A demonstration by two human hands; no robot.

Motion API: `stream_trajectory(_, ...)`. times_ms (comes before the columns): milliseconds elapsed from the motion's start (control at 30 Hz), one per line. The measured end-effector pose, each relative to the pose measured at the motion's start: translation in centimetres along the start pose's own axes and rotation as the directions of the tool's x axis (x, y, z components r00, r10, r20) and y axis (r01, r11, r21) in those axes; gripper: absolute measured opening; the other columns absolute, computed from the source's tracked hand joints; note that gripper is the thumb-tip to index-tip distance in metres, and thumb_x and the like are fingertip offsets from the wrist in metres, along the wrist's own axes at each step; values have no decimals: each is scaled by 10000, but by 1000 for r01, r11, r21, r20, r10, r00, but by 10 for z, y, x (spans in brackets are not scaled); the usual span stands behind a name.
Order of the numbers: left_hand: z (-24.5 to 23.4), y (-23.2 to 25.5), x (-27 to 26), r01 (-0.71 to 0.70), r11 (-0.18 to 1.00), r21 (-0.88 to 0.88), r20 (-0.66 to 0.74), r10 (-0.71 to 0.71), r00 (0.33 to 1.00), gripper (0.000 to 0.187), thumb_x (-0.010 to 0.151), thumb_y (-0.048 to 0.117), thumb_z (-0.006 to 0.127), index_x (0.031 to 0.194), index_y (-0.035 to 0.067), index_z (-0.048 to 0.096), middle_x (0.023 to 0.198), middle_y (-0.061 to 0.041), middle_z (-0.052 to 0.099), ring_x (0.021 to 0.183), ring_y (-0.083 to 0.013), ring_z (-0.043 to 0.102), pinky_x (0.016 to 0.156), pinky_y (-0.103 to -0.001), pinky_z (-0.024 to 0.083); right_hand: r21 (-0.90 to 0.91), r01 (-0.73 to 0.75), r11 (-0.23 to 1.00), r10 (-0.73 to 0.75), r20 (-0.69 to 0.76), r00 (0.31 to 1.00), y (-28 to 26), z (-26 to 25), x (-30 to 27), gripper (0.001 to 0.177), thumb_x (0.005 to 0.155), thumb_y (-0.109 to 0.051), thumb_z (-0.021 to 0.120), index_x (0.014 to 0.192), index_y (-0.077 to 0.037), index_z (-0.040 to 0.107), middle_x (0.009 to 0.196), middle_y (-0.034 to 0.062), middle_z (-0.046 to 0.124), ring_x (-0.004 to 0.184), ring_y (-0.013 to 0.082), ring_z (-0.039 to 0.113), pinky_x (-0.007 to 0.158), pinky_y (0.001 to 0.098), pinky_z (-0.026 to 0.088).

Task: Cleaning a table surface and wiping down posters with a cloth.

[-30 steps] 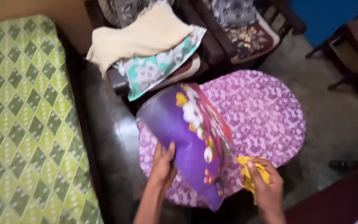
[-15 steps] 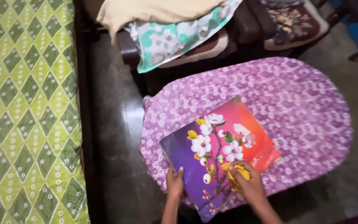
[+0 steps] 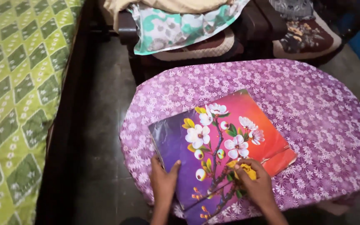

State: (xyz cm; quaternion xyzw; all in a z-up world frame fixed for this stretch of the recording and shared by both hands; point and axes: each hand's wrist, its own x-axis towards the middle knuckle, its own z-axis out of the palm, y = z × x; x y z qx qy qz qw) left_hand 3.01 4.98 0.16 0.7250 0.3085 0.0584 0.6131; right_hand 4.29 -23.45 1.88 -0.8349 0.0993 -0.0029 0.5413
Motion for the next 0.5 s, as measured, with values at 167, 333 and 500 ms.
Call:
stream_trajectory(167, 5, -23, 5, -174, 978, 111, -179, 192, 965, 494, 764, 266, 853, 1120, 7, 629, 980, -187, 772, 898, -321, 759, 811, -419, 581, -72, 257, 964, -260, -35, 965, 35, -36, -19, 207, 875, -240, 764, 984, -65, 762, 940, 29, 725, 804, 119, 680, 729, 271, 538)
stream_trajectory(333, -10, 10, -14, -336, 904, 266, -137, 380, 915, 392, 803, 250, 791, 1113, 26, 705, 968, -209, 763, 918, -396, 745, 818, -476, 562, 203, 1, 979, 32, -161, 986, 69, -77, -53, 223, 920, -216, 748, 1073, -53, 747, 872, 84, 678, 688, 191, 589, 605, 358, 490)
stream_trajectory(500, -10, 55, -49, -302, 769, 563, -186, 474, 861, 339, 860, 230, 743, 1124, 31, 666, 985, -266, 720, 914, -486, 693, 805, -562, 531, -167, 250, 954, -274, -140, 951, 56, -99, -55, 320, 826, -279, 767, 1083, -90, 780, 950, 112, 747, 847, 257, 686, 752, 409, 550)
